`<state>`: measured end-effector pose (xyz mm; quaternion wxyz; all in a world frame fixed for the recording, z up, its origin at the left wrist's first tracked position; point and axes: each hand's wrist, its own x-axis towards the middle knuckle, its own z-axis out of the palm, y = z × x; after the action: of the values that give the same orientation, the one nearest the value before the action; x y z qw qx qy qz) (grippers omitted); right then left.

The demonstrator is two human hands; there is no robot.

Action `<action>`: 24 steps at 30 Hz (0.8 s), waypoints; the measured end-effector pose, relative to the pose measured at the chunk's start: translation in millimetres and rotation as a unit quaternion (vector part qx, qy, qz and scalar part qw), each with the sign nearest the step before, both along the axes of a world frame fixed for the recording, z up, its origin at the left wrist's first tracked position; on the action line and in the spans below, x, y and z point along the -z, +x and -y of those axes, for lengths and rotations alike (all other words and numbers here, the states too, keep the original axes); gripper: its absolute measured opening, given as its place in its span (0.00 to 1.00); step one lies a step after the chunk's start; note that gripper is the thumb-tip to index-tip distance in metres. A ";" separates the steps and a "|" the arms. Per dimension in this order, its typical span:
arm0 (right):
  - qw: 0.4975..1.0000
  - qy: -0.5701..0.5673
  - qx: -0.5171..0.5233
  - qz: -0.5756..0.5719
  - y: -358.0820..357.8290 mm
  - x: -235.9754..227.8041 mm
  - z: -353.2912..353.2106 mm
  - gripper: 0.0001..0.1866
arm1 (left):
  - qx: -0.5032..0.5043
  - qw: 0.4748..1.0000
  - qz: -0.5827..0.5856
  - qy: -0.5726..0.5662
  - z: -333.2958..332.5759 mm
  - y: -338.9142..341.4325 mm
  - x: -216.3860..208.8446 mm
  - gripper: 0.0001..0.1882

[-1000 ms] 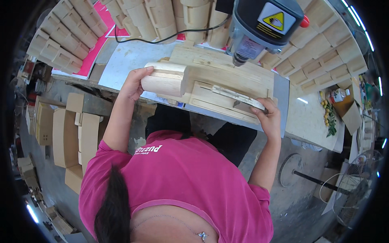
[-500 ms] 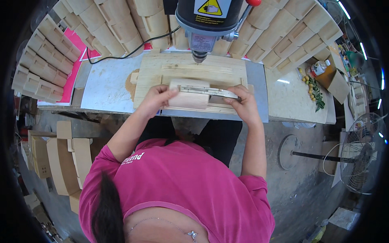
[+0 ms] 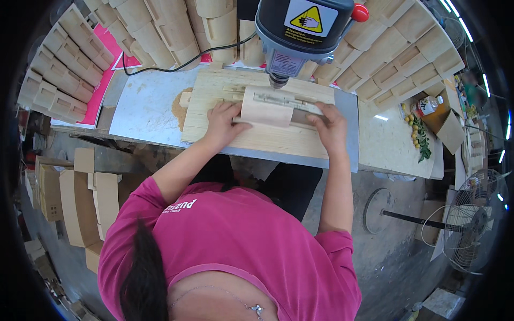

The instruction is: Drilling holes into wooden cylinders using a vertical drill press in a workshop.

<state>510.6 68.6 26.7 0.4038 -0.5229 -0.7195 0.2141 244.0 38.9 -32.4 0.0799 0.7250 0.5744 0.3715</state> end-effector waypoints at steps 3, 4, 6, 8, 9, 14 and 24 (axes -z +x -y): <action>1.000 -0.005 -0.009 -0.010 -0.9 2.6 -19.3 0.17 | 0.007 1.000 -0.008 0.020 -13.8 -4.7 -12.7 0.26; 1.000 -0.009 -0.016 -0.021 -2.8 2.8 -21.8 0.16 | 0.003 1.000 -0.007 0.021 -14.7 -6.9 -11.1 0.26; 1.000 -0.007 -0.022 -0.007 -5.7 2.6 -21.3 0.16 | 0.034 0.999 -0.009 0.015 -16.3 -10.2 -5.4 0.29; 1.000 -0.006 -0.019 0.007 -8.6 2.3 -19.1 0.16 | 0.049 0.999 0.012 0.010 -16.9 -19.6 -0.4 0.29; 0.999 -0.015 -0.027 0.026 -15.6 1.6 -19.4 0.17 | 0.063 0.998 0.032 0.005 -17.2 -25.8 2.1 0.28; 0.993 -0.072 -0.065 -0.064 -18.0 -15.8 -15.7 0.16 | 0.107 0.994 0.027 0.002 -21.3 -40.1 7.1 0.27; 0.976 0.200 0.014 -0.091 -5.4 -183.2 -95.5 0.17 | 0.135 0.991 0.015 -0.019 -25.3 -37.6 5.9 0.26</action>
<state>505.2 164.1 210.0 0.5667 -0.4201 -0.7006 0.1073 206.3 64.1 -38.3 0.1520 0.7887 0.4771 0.3568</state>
